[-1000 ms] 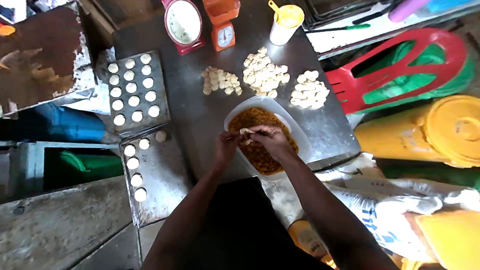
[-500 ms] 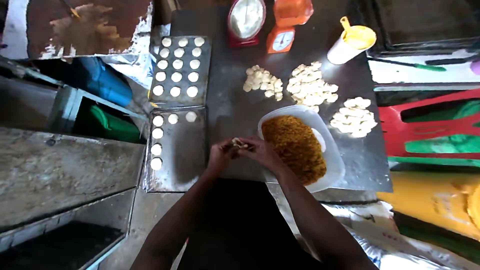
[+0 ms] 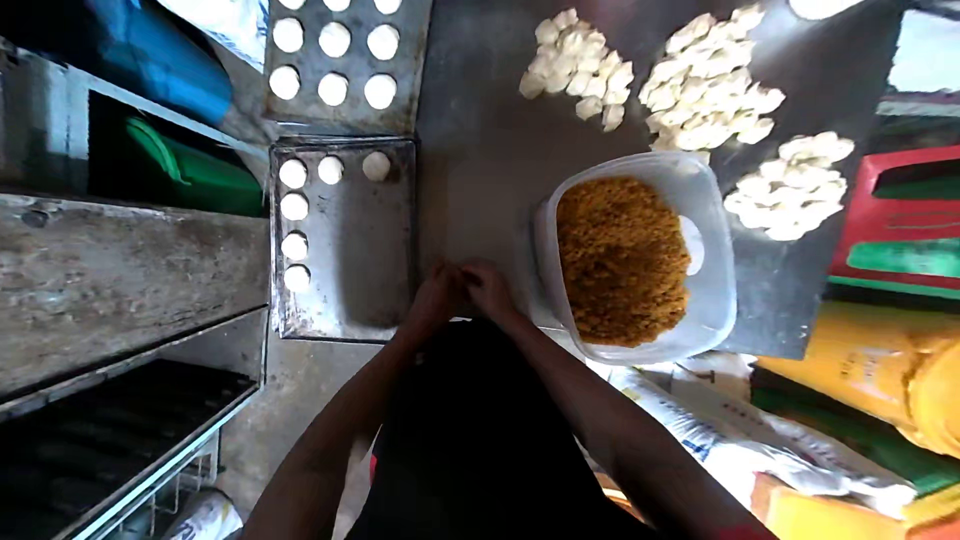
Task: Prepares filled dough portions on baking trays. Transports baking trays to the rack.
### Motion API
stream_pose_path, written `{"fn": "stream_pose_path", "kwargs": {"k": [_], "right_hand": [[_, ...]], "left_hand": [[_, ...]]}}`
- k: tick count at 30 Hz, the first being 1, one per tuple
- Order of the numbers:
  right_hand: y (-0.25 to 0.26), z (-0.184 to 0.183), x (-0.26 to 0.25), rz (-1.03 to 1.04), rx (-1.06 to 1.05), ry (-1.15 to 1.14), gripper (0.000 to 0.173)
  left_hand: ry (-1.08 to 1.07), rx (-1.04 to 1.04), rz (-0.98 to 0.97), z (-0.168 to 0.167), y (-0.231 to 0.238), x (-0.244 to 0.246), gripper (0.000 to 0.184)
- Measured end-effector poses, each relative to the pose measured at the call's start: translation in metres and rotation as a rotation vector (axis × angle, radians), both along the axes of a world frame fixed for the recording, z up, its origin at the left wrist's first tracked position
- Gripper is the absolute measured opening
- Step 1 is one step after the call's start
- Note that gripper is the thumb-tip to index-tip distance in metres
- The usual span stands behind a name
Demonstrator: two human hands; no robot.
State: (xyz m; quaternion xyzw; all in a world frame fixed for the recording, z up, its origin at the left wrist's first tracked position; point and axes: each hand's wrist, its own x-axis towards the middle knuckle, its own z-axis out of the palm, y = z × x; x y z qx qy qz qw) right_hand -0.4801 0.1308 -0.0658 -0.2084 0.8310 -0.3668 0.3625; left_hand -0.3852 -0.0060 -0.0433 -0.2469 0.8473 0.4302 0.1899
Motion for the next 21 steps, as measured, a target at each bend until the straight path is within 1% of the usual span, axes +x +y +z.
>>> {"fn": "stream_pose_path", "kwargs": {"k": [1, 2, 3, 5, 6, 8, 10, 11, 12, 14, 15, 16, 17, 19, 20, 21], "right_hand": [[0.005, 0.004, -0.001, 0.007, -0.002, -0.031, 0.031], [0.008, 0.008, -0.002, 0.005, -0.006, -0.057, 0.034], [0.008, 0.008, -0.002, 0.002, -0.02, -0.068, 0.033], [0.007, 0.004, 0.001, 0.023, -0.029, -0.052, 0.025], [0.005, 0.001, 0.0, 0.044, -0.023, -0.032, 0.022], [-0.002, 0.002, -0.008, 0.126, 0.017, 0.009, 0.018], [-0.013, 0.005, -0.015, 0.215, 0.088, 0.107, 0.014], [-0.019, 0.007, -0.016, 0.247, 0.135, 0.15, 0.015], [-0.023, 0.011, -0.014, 0.284, 0.176, 0.17, 0.021], [-0.028, 0.021, -0.006, 0.366, 0.251, 0.143, 0.039], [-0.029, 0.024, -0.003, 0.386, 0.28, 0.112, 0.045], [-0.029, 0.028, 0.0, 0.402, 0.293, 0.079, 0.048], [-0.032, 0.035, 0.004, 0.411, 0.297, 0.049, 0.047], [-0.049, 0.063, 0.021, 0.43, 0.247, 0.01, 0.043], [-0.064, 0.082, 0.037, 0.449, 0.171, -0.008, 0.041], [-0.081, 0.098, 0.056, 0.478, 0.068, -0.017, 0.037]], "left_hand": [[-0.024, 0.017, 0.035, 0.005, 0.003, 0.008, 0.062], [-0.031, 0.015, 0.076, 0.005, 0.005, 0.012, 0.064], [-0.018, 0.015, 0.107, 0.003, 0.005, 0.014, 0.056], [0.02, 0.007, 0.133, -0.003, 0.006, 0.013, 0.035], [0.047, -0.001, 0.139, -0.005, 0.005, 0.01, 0.029], [0.074, 0.011, 0.18, -0.008, 0.005, 0.004, 0.022], [0.05, 0.028, 0.208, -0.01, 0.005, 0.001, 0.019], [0.029, 0.039, 0.208, -0.009, 0.004, 0.0, 0.02], [0.013, 0.06, 0.197, -0.007, 0.004, 0.0, 0.022], [0.007, 0.135, 0.197, 0.008, -0.004, 0.01, 0.032], [0.031, 0.173, 0.231, 0.023, -0.013, 0.021, 0.039], [0.076, 0.193, 0.29, 0.04, -0.024, 0.038, 0.045], [0.121, 0.19, 0.359, 0.058, -0.036, 0.058, 0.048], [0.158, 0.1, 0.511, 0.083, -0.07, 0.107, 0.043], [0.157, 0.037, 0.592, 0.088, -0.09, 0.133, 0.04], [0.135, -0.03, 0.668, 0.086, -0.111, 0.159, 0.037]]}}
